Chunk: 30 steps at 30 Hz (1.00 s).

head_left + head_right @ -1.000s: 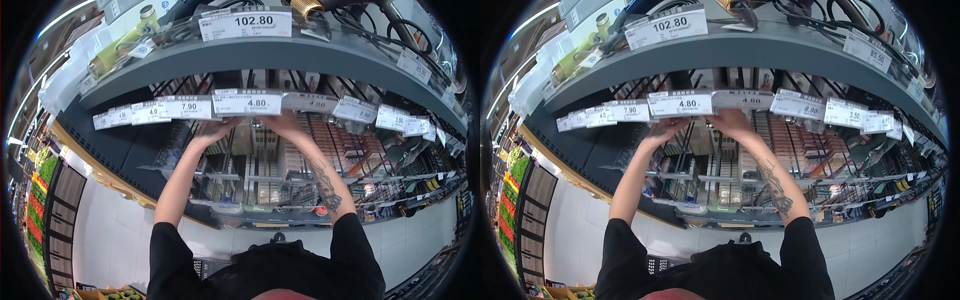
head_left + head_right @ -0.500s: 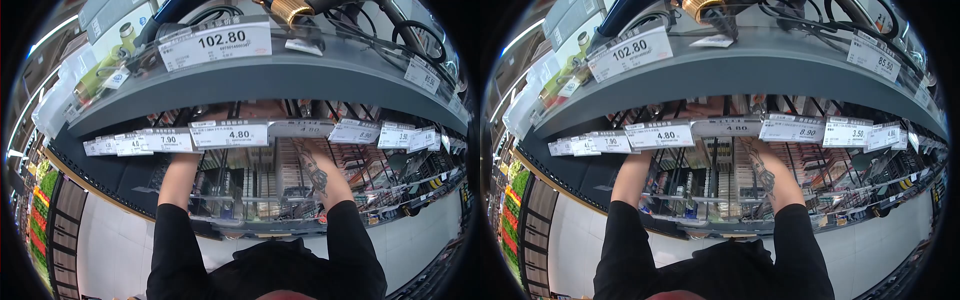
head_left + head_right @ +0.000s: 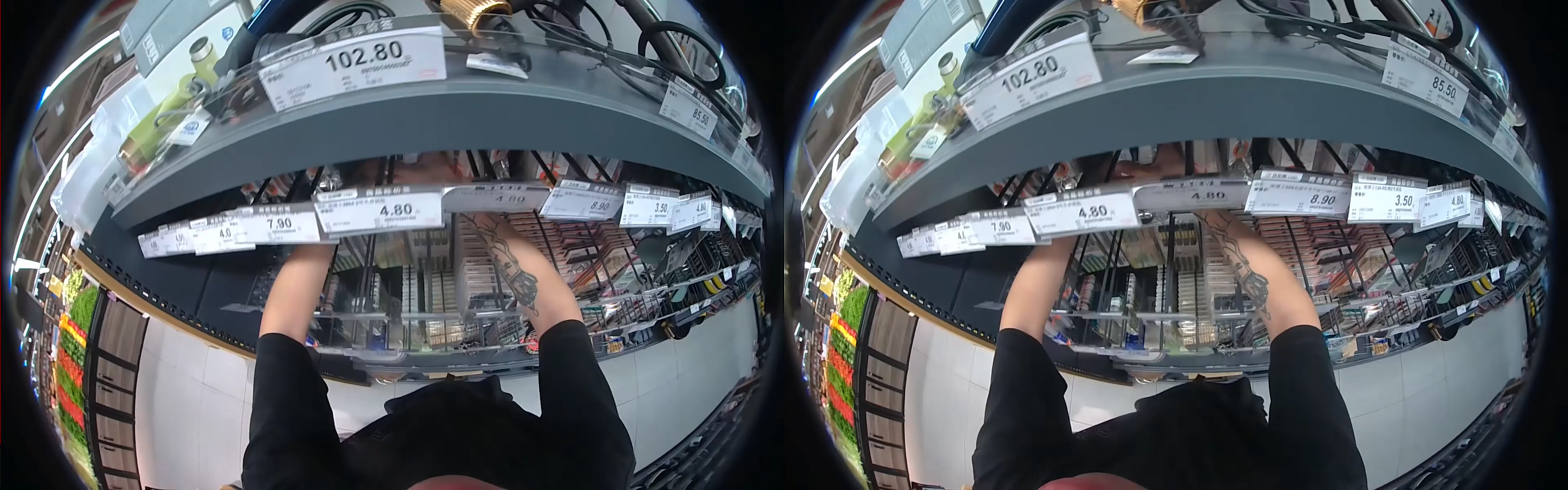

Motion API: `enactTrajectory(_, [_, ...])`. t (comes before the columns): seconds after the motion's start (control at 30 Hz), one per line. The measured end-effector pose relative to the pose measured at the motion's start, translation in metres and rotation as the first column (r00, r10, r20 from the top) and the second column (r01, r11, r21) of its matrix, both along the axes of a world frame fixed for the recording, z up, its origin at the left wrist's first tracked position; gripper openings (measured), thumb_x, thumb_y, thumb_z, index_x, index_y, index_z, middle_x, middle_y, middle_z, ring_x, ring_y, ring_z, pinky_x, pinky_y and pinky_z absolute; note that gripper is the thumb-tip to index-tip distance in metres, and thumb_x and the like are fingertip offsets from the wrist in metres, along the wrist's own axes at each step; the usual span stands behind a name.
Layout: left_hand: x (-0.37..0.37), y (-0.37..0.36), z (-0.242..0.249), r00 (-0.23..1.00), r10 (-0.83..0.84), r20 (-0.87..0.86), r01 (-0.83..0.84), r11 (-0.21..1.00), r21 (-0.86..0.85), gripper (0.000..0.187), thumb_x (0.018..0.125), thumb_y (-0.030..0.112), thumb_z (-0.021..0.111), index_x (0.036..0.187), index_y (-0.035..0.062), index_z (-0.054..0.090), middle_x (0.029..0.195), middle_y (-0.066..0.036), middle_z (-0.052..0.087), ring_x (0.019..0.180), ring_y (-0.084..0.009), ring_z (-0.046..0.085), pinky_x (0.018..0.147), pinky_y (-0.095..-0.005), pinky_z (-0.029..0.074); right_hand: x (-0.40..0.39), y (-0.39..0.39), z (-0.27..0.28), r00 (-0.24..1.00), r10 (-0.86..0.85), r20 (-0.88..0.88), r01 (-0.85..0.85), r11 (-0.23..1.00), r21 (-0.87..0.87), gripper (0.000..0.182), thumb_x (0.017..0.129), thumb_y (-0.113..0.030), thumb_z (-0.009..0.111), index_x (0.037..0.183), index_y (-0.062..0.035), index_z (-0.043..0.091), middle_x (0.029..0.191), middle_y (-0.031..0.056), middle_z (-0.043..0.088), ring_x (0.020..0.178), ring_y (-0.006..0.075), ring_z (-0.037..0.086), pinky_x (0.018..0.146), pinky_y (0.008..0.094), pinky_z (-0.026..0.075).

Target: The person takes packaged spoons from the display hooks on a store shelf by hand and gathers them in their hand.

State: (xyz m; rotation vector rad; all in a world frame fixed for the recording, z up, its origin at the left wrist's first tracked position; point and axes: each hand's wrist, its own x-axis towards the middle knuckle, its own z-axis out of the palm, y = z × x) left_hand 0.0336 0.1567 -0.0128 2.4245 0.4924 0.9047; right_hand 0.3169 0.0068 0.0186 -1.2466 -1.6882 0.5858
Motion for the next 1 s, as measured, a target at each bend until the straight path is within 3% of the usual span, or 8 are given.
enactTrajectory(0.2, [0.022,-0.033,0.022,0.989,0.097,-0.115,-0.077,0.982,0.172,0.046,0.088,0.037,0.074,0.12,0.006,0.064,0.116,-0.01,0.068,0.106,-0.0193,0.065,0.092,-0.0352,0.053,-0.042,0.009,0.002,1.0,0.014,0.009,-0.014,1.0,-0.006,0.034,0.092,-0.022,0.066,0.119,-0.0019,0.063,0.114,0.0147,0.067,0.107,0.0244,0.063,0.092,0.0375,0.049])
enactTrajectory(0.27, [0.026,-0.044,0.03,0.979,0.135,-0.149,-0.097,0.966,0.24,0.046,0.087,0.037,0.075,0.119,0.0059,0.064,0.115,-0.01,0.068,0.106,-0.0193,0.065,0.092,-0.035,0.053,-0.055,0.012,-0.011,0.98,0.124,-0.156,-0.096,0.979,0.179,0.038,0.089,-0.022,0.07,0.12,-0.0025,0.063,0.116,0.0141,0.067,0.11,0.0222,0.063,0.093,0.0366,0.049])
enactTrajectory(0.33, [0.033,-0.085,0.044,1.0,0.01,-0.014,-0.011,0.997,-0.072,0.046,0.076,0.031,0.083,0.11,0.0035,0.068,0.101,-0.01,0.071,0.092,-0.0164,0.067,0.081,-0.0315,0.055,-0.073,-0.002,0.002,0.966,0.118,-0.229,-0.08,0.983,0.168,0.043,0.086,-0.024,0.075,0.12,0.0007,0.064,0.108,0.0129,0.071,0.1,0.0213,0.067,0.086,0.0357,0.053])
enactTrajectory(0.4, [0.027,-0.126,0.078,0.964,0.139,-0.224,-0.185,0.963,-0.195,0.044,0.073,0.026,0.08,0.107,0.0007,0.068,0.093,-0.011,0.071,0.086,-0.0159,0.067,0.074,-0.0314,0.054,-0.087,-0.032,0.028,0.956,0.135,-0.261,-0.112,0.989,0.101,0.044,0.085,-0.028,0.076,0.116,0.0021,0.066,0.102,0.0139,0.072,0.093,0.0211,0.07,0.082,0.0344,0.055])
enactTrajectory(0.47, [0.02,-0.125,0.065,0.963,0.214,-0.162,-0.241,0.955,-0.174,0.038,0.069,0.021,0.075,0.099,-0.0027,0.069,0.084,-0.011,0.07,0.081,-0.0159,0.067,0.073,-0.0321,0.054,-0.095,-0.045,0.034,0.969,0.107,-0.224,-0.076,0.987,0.145,0.047,0.085,-0.028,0.077,0.117,0.0034,0.064,0.104,0.013,0.071,0.095,0.0183,0.067,0.084,0.0332,0.054])
enactTrajectory(0.67, [-0.003,-0.193,0.089,0.986,0.012,-0.166,-0.078,0.914,-0.398,0.043,0.071,0.018,0.076,0.107,-0.0033,0.066,0.098,-0.011,0.071,0.09,-0.0141,0.066,0.082,-0.0295,0.053,-0.118,-0.1,0.049,0.964,0.044,-0.262,-0.045,0.999,0.002,0.049,0.083,-0.026,0.078,0.118,0.0046,0.062,0.108,0.0123,0.069,0.1,0.0166,0.065,0.089,0.0324,0.052])
enactTrajectory(0.77, [0.0,-0.212,0.084,0.992,-0.055,0.112,0.101,0.88,-0.464,0.065,0.073,0.017,0.079,0.128,-0.0049,0.051,0.115,-0.015,0.064,0.107,-0.0211,0.062,0.094,-0.036,0.05,-0.124,-0.121,0.055,0.94,0.052,-0.337,-0.014,0.994,0.113,0.063,0.08,-0.034,0.08,0.12,0.0091,0.057,0.108,0.0192,0.069,0.098,0.0232,0.069,0.085,0.0344,0.056])
enactTrajectory(1.0, [-0.008,-0.262,0.082,0.995,0.003,0.105,0.04,0.914,-0.404,0.085,0.073,0.02,0.082,0.139,-0.0049,0.035,0.124,-0.018,0.057,0.116,-0.0252,0.058,0.1,-0.0387,0.047,-0.121,-0.156,0.047,0.968,-0.003,-0.25,0.024,0.996,0.08,0.088,0.074,-0.043,0.085,0.119,0.0178,0.041,0.109,0.0297,0.065,0.102,0.031,0.069,0.086,0.0364,0.056])
